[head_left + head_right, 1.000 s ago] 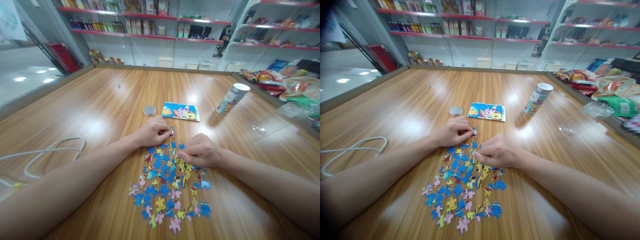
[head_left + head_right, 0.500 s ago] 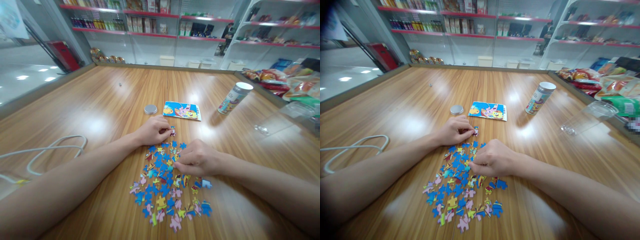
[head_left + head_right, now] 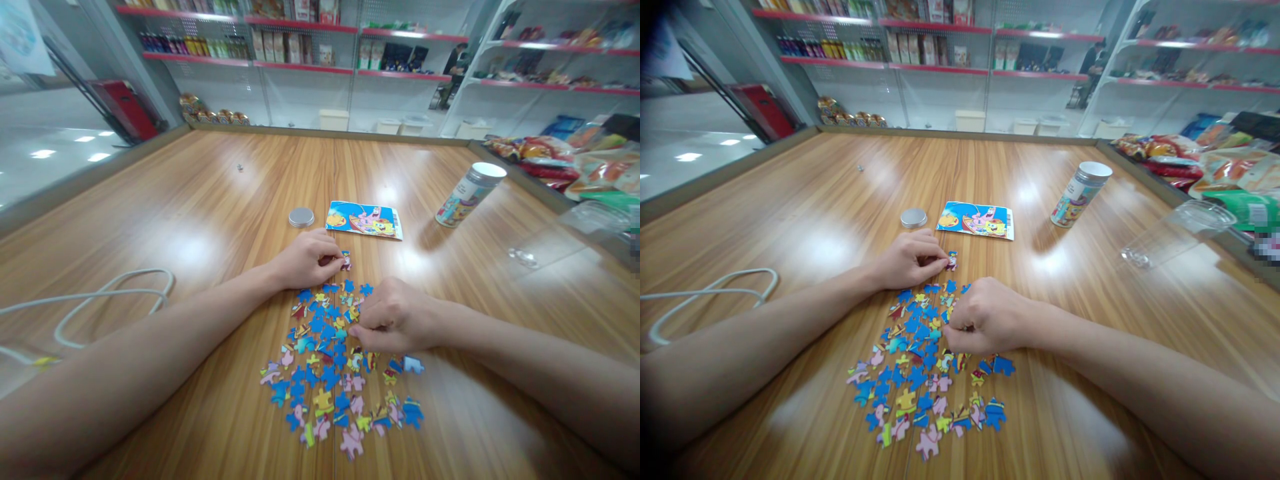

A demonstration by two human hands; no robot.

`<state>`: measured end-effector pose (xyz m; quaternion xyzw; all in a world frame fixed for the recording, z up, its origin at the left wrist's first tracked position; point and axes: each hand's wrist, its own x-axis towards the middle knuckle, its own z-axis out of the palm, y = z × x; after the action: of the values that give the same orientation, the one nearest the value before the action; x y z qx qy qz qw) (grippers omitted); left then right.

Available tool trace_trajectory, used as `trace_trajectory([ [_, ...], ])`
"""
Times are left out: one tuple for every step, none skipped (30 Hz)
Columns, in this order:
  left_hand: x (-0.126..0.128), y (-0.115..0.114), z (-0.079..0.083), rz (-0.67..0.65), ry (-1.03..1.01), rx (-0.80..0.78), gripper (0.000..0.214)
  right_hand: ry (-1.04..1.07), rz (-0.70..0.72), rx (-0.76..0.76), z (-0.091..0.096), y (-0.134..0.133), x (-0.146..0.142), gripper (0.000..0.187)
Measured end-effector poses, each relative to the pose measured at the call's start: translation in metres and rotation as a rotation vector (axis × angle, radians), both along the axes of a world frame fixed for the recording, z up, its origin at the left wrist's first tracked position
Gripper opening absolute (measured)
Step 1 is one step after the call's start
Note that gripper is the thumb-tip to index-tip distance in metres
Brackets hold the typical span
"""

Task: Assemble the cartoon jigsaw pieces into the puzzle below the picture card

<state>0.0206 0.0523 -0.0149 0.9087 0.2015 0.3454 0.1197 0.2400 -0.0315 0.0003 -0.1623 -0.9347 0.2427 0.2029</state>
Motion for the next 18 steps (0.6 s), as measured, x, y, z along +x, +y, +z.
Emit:
trace_trajectory([
  [0.0, -0.0001, 0.0001, -0.001, -0.001, -0.001, 0.025, -0.001, -0.001, 0.0, 0.0, 0.0001, 0.0, 0.036],
  [0.0, -0.0002, 0.0003, -0.001, 0.0, -0.003, 0.025, -0.003, -0.002, 0.0, 0.0, 0.0002, 0.0001, 0.036],
  [0.0001, -0.0004, 0.0005, 0.001, 0.001, -0.007, 0.025, -0.006, 0.001, 0.0, 0.0001, 0.0002, 0.0002, 0.036],
  [0.0001, -0.0005, 0.0007, 0.003, 0.003, -0.011, 0.025, -0.008, 0.002, 0.0, 0.0002, 0.0002, 0.0002, 0.037],
  [0.0001, -0.0007, 0.0008, 0.006, 0.005, -0.015, 0.025, -0.012, 0.003, 0.0, 0.0005, 0.0001, 0.0003, 0.037],
  [0.0001, -0.0008, 0.0009, 0.008, 0.007, -0.018, 0.025, -0.016, 0.003, -0.001, 0.0008, 0.0, 0.0004, 0.037],
  [0.0001, -0.0008, 0.0009, 0.011, 0.008, -0.021, 0.025, -0.019, 0.004, -0.001, 0.0011, -0.0001, 0.0004, 0.038],
  [0.0001, -0.0008, 0.0009, 0.013, 0.009, -0.024, 0.025, -0.021, 0.004, -0.001, 0.0014, -0.0002, 0.0005, 0.038],
  [0.0, -0.0008, 0.0008, 0.016, 0.008, -0.027, 0.025, -0.02, 0.005, 0.0, 0.0016, -0.0003, 0.0005, 0.037],
  [-0.0001, -0.0007, 0.0006, 0.019, 0.008, -0.03, 0.025, -0.017, 0.007, 0.0, 0.0017, -0.0004, 0.0004, 0.037],
  [-0.0002, -0.0006, 0.0005, 0.022, 0.006, -0.032, 0.025, -0.014, 0.01, 0.0, 0.0017, -0.0003, 0.0004, 0.037],
  [-0.0003, -0.0005, 0.0003, 0.023, 0.005, -0.034, 0.026, -0.01, 0.012, 0.0, 0.0016, -0.0002, 0.0005, 0.037],
  [-0.0003, -0.0005, 0.0002, 0.024, 0.003, -0.035, 0.026, -0.008, 0.013, 0.0, 0.0015, 0.0, 0.0005, 0.037],
  [-0.0004, -0.0005, 0.0, 0.023, 0.004, -0.037, 0.026, -0.007, 0.012, -0.001, 0.0014, 0.0003, 0.0005, 0.037],
  [-0.0005, -0.0005, -0.0001, 0.022, 0.004, -0.039, 0.026, -0.008, 0.011, -0.003, 0.0013, 0.0006, 0.0006, 0.037],
  [-0.0005, -0.0006, -0.0001, 0.022, 0.005, -0.042, 0.026, -0.008, 0.009, -0.005, 0.0013, 0.0008, 0.0006, 0.037],
  [-0.0005, -0.0007, -0.0001, 0.023, 0.007, -0.046, 0.025, -0.008, 0.008, -0.008, 0.0013, 0.0009, 0.0006, 0.037],
  [-0.0006, -0.0007, -0.0001, 0.024, 0.011, -0.049, 0.025, -0.008, 0.008, -0.011, 0.0012, 0.0007, 0.0004, 0.037],
])
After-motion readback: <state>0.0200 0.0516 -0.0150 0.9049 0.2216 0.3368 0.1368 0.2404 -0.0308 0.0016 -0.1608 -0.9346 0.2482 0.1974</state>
